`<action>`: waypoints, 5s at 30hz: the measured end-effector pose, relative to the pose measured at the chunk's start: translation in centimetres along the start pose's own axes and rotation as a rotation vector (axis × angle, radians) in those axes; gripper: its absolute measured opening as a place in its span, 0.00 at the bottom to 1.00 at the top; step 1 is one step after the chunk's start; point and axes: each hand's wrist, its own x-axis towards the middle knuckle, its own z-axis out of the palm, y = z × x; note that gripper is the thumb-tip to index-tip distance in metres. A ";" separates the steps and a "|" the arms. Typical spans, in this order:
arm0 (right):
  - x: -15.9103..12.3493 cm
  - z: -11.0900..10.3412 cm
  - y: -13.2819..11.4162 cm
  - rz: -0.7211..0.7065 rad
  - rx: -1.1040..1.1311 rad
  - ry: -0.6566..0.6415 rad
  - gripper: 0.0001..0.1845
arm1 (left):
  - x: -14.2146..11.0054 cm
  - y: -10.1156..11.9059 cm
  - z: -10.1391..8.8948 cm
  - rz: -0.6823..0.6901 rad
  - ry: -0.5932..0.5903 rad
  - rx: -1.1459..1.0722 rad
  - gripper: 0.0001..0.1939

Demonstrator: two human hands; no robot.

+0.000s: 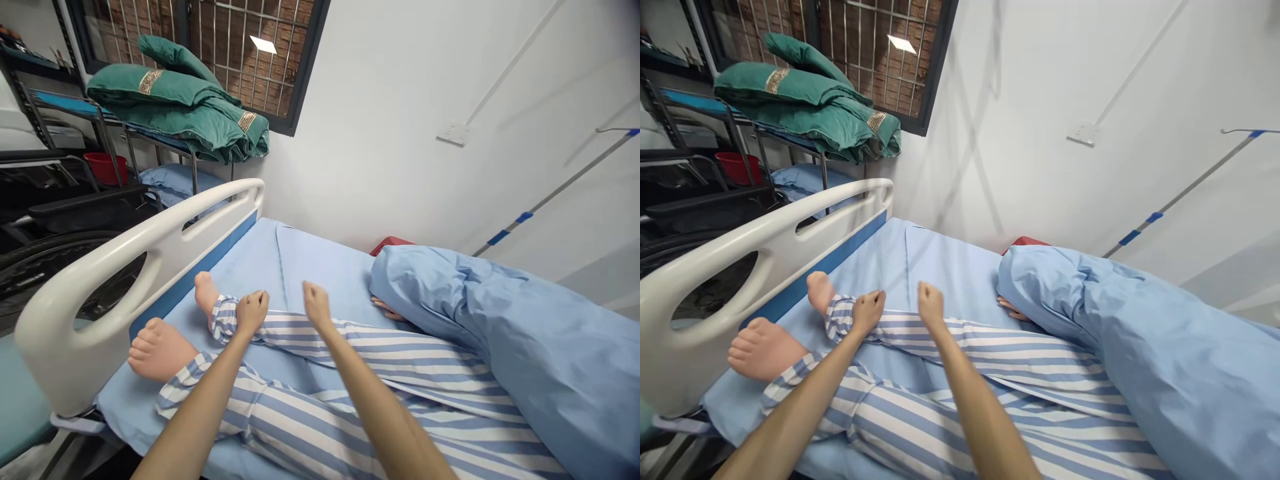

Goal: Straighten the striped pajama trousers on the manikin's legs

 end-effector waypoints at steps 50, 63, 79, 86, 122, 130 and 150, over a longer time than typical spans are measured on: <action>-2.1 8.0 -2.6 0.183 0.430 -0.025 0.20 | 0.0 1.3 1.4 -0.022 0.007 -0.029 0.20; -2.2 6.1 0.5 0.073 0.294 -0.066 0.20 | 0.4 2.6 2.1 0.014 -0.056 -0.008 0.22; -0.8 4.6 0.5 0.197 0.338 -0.030 0.21 | 0.1 4.6 4.5 -0.040 -0.014 -0.216 0.23; -1.3 2.4 1.8 0.053 0.120 -0.053 0.23 | -0.3 5.2 4.4 -0.039 0.026 -0.161 0.24; -1.3 0.0 4.7 0.125 0.292 0.019 0.22 | -0.9 9.3 6.0 -0.061 -0.020 -0.312 0.20; -1.0 -0.3 5.1 0.238 0.514 0.080 0.21 | -1.0 11.3 7.5 -0.133 0.027 -0.480 0.19; -1.4 -2.5 7.0 0.191 0.375 0.078 0.21 | -1.0 14.0 7.5 -0.137 -0.077 -0.244 0.17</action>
